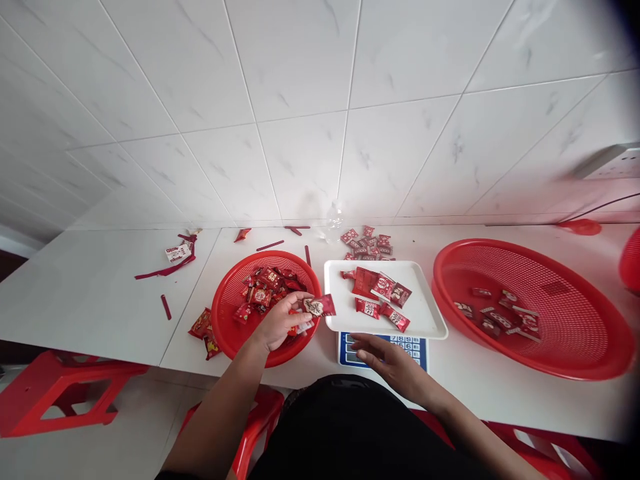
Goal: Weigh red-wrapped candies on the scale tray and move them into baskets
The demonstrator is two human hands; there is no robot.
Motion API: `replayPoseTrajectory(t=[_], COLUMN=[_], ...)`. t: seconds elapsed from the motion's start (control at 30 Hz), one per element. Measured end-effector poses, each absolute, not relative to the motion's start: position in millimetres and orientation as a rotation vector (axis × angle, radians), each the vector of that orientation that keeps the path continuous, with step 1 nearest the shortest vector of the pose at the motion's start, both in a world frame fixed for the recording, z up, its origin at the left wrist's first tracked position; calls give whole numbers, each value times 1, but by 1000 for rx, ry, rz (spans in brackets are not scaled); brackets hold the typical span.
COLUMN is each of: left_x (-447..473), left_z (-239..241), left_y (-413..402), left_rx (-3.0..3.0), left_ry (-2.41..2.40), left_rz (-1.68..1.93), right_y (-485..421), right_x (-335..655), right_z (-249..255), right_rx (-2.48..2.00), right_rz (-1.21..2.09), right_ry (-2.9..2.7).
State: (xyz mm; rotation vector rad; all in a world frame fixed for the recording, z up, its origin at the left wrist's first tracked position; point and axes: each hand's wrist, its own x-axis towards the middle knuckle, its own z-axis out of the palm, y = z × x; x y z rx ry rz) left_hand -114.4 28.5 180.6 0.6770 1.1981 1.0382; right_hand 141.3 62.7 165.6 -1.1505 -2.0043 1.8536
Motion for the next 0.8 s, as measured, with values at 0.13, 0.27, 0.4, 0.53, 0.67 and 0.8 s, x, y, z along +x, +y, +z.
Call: replayPoseTrajectory(t=[0.13,0.27,0.4,0.53,0.67,0.8], left_x=[-82,-66,-69,-73,-68,-61], left_z=[198,202,208,218,236,264], left_y=[28,27,23,17,12,4], left_rx=[808,743,583,570,614,747], left_ry=[1081,962,893,896,890,923], left_rz=[889,847,897,1000,1079,1092], right_y=[63,67,70,67,62,58], right_x=[125,120,129,136,134,134], right_z=[181,186,184,187,199,215], right_rx=[-1001,-1137,-1241,-1214,-1131,-965], right_rz=[2031,1976,1896,1934,2049,2205], right_ry=[-1713,-1512,-1330,-1175,-1083,-1041])
